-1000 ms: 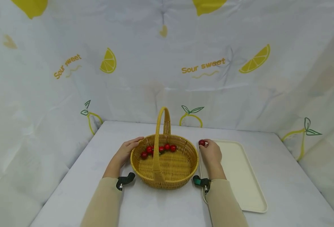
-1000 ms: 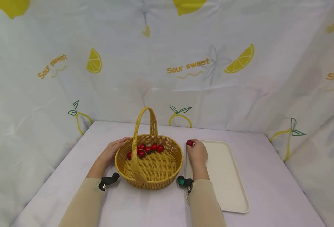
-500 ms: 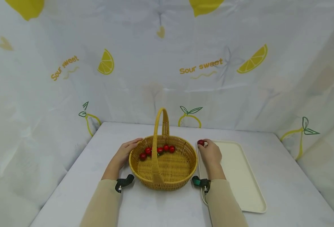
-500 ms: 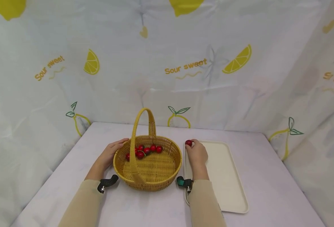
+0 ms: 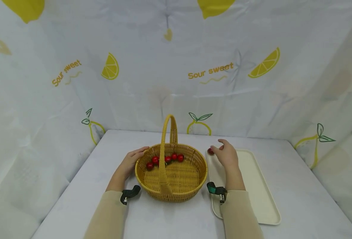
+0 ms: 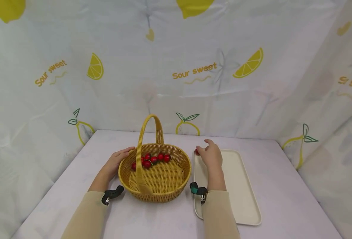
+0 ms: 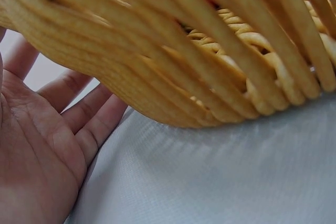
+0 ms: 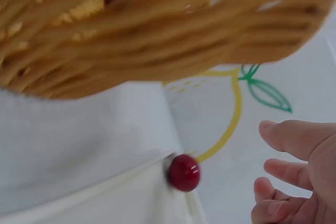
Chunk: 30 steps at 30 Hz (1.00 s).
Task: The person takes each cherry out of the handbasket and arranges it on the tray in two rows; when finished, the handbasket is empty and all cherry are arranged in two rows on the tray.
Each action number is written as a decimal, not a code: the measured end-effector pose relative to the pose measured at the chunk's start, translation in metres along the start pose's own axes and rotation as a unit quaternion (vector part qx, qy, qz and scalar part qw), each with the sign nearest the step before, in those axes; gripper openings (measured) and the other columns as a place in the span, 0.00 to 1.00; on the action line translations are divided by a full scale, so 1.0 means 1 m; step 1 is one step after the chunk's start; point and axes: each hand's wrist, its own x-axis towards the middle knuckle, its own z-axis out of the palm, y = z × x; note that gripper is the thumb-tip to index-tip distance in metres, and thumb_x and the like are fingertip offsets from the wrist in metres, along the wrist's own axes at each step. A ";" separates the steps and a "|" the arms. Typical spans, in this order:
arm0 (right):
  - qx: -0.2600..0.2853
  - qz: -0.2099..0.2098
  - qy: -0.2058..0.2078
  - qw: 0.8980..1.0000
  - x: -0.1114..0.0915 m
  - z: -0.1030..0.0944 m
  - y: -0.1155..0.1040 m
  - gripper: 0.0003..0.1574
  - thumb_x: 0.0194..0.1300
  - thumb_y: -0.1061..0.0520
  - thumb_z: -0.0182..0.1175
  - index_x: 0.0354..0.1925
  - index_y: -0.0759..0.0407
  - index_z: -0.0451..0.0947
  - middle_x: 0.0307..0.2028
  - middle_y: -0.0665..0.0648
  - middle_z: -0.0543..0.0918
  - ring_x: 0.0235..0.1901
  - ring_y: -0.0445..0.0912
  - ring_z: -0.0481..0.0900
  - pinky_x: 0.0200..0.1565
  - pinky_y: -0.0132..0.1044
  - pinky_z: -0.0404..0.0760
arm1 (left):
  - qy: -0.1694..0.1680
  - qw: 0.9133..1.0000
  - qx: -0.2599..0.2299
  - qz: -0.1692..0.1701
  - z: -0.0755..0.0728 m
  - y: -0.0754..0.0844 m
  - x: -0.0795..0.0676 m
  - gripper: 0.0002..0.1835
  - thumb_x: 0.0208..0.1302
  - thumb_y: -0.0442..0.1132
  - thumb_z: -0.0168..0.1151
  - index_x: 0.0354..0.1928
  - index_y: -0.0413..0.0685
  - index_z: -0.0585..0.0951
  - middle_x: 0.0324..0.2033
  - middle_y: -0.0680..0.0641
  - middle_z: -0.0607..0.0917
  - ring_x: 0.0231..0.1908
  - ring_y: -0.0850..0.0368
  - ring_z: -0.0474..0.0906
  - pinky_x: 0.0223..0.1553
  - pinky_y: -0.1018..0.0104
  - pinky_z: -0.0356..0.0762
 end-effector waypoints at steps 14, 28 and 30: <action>0.068 -0.039 -0.070 0.994 -0.020 -0.024 -0.054 0.42 0.72 0.42 0.62 0.75 0.58 0.64 0.46 0.62 0.79 0.35 0.51 0.78 0.36 0.42 0.73 | -0.017 1.000 -0.020 0.009 -0.002 -0.002 0.000 0.24 0.77 0.47 0.53 0.71 0.52 0.77 0.73 0.48 0.71 0.76 0.49 0.59 0.74 0.50 0.55; 0.121 -0.120 -0.145 0.975 -0.031 -0.002 -0.078 0.34 0.72 0.46 0.64 0.71 0.57 0.72 0.43 0.59 0.77 0.45 0.56 0.75 0.40 0.44 0.75 | -0.004 1.000 -0.009 -0.003 0.000 0.000 0.000 0.23 0.77 0.47 0.52 0.70 0.55 0.77 0.73 0.50 0.71 0.76 0.49 0.59 0.74 0.49 0.55; 0.126 -0.120 -0.158 0.972 -0.031 0.004 -0.078 0.34 0.72 0.46 0.64 0.70 0.57 0.72 0.43 0.58 0.77 0.45 0.55 0.75 0.38 0.43 0.74 | -0.006 1.000 -0.008 0.000 0.000 -0.001 0.000 0.24 0.77 0.47 0.52 0.71 0.54 0.77 0.73 0.49 0.71 0.76 0.48 0.58 0.75 0.49 0.54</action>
